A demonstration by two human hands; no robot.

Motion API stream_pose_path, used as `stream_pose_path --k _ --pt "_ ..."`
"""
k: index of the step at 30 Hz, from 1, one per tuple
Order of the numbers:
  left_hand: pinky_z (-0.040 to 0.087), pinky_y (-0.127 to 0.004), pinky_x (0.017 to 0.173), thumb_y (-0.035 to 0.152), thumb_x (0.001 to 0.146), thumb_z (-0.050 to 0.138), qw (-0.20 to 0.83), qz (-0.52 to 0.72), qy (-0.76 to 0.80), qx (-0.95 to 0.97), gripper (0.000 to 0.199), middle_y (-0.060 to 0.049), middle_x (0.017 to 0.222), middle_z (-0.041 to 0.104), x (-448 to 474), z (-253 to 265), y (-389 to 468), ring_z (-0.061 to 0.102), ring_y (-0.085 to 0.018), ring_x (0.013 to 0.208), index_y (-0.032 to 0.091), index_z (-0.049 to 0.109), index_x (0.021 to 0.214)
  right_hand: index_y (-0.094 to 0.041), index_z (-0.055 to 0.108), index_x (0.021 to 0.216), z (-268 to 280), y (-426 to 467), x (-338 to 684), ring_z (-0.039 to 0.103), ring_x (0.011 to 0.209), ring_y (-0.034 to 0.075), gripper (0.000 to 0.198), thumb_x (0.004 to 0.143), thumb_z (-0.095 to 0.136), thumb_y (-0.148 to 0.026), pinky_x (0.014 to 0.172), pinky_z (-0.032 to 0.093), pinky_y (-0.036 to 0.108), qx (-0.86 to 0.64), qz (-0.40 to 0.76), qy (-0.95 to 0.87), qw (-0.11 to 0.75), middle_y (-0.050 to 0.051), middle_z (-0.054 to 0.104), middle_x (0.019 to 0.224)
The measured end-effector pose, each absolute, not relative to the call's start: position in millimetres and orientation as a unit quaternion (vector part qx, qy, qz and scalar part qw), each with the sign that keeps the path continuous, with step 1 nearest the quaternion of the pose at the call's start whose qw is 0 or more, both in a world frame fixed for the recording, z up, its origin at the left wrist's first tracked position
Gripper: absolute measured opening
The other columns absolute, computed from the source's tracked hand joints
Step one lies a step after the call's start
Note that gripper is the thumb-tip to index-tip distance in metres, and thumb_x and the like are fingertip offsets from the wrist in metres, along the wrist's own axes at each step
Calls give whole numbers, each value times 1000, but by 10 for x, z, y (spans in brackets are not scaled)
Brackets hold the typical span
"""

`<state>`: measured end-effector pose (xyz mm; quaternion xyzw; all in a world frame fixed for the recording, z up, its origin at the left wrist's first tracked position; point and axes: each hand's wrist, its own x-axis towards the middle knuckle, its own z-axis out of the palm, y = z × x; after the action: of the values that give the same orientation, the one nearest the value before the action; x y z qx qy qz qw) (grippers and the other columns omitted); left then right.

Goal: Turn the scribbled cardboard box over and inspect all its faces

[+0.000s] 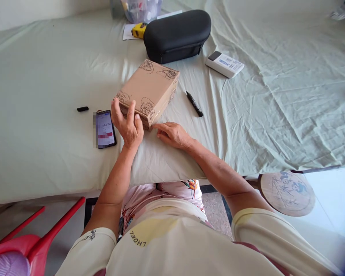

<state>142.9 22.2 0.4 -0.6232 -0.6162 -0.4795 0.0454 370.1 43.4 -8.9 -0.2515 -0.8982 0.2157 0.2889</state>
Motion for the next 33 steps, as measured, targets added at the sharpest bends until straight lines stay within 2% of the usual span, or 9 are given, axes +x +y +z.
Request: stream_pose_path --k 4,8,10,13,16,19,24,29,33 --pt "15 -56 137 73 101 40 60 -418 -594 -685 72 -17 171 41 1653 58 131 22 -37 168 21 64 145 -17 65 134 -140 456 3685 70 86 21 35 105 51 -29 85 55 34 -243 207 -900 295 8 77 96" --pt "25 -51 135 58 108 40 87 -425 -562 -705 54 -17 160 55 1717 43 147 32 -30 165 21 66 138 -18 63 138 -136 448 3711 70 83 18 36 107 48 -28 83 58 32 -245 218 -881 340 7 77 96" --pt "28 -51 134 53 109 40 95 -437 -551 -705 49 -16 157 58 1691 31 175 36 -28 163 23 67 136 -21 56 148 -101 428 3725 68 80 15 42 108 45 -28 81 60 31 -251 223 -861 381 5 76 98" --pt "27 -55 135 55 108 40 74 -441 -547 -707 50 -15 158 57 1652 17 200 35 -31 164 23 67 136 -24 40 162 -50 395 3712 67 78 14 53 110 45 -33 77 62 30 -245 216 -845 423 6 76 108" --pt "27 -57 135 54 108 41 51 -451 -536 -711 48 -14 158 57 1651 2 207 35 -32 164 25 68 135 -28 29 169 -46 386 3664 70 86 15 62 110 46 -37 76 64 29 -227 209 -853 420 7 75 118" --pt "32 -55 134 48 109 42 50 -478 -501 -720 40 -11 154 61 1668 -13 211 41 -29 160 28 68 132 -29 28 171 -75 405 3633 70 89 16 64 110 46 -41 77 64 29 -239 215 -861 394 9 74 127" --pt "41 -49 131 37 112 39 60 -519 -419 -743 35 -6 149 65 1659 5 216 48 -22 156 33 64 136 -31 34 168 -59 448 3709 67 79 15 61 110 44 -45 85 64 32 -310 218 -844 379 5 77 113" --pt "47 -52 126 39 113 36 79 -495 -438 -747 38 -10 142 69 1578 51 218 54 -24 151 24 66 130 -25 36 168 6 516 3874 65 71 15 64 109 44 -48 79 62 31 -414 201 -805 374 5 79 105" --pt "48 -50 125 39 113 38 68 -514 -439 -734 36 -10 140 70 1497 58 234 56 -24 149 24 68 126 -24 35 169 -10 627 4005 64 71 17 66 107 44 -47 81 60 34 -475 183 -761 401 5 78 101"
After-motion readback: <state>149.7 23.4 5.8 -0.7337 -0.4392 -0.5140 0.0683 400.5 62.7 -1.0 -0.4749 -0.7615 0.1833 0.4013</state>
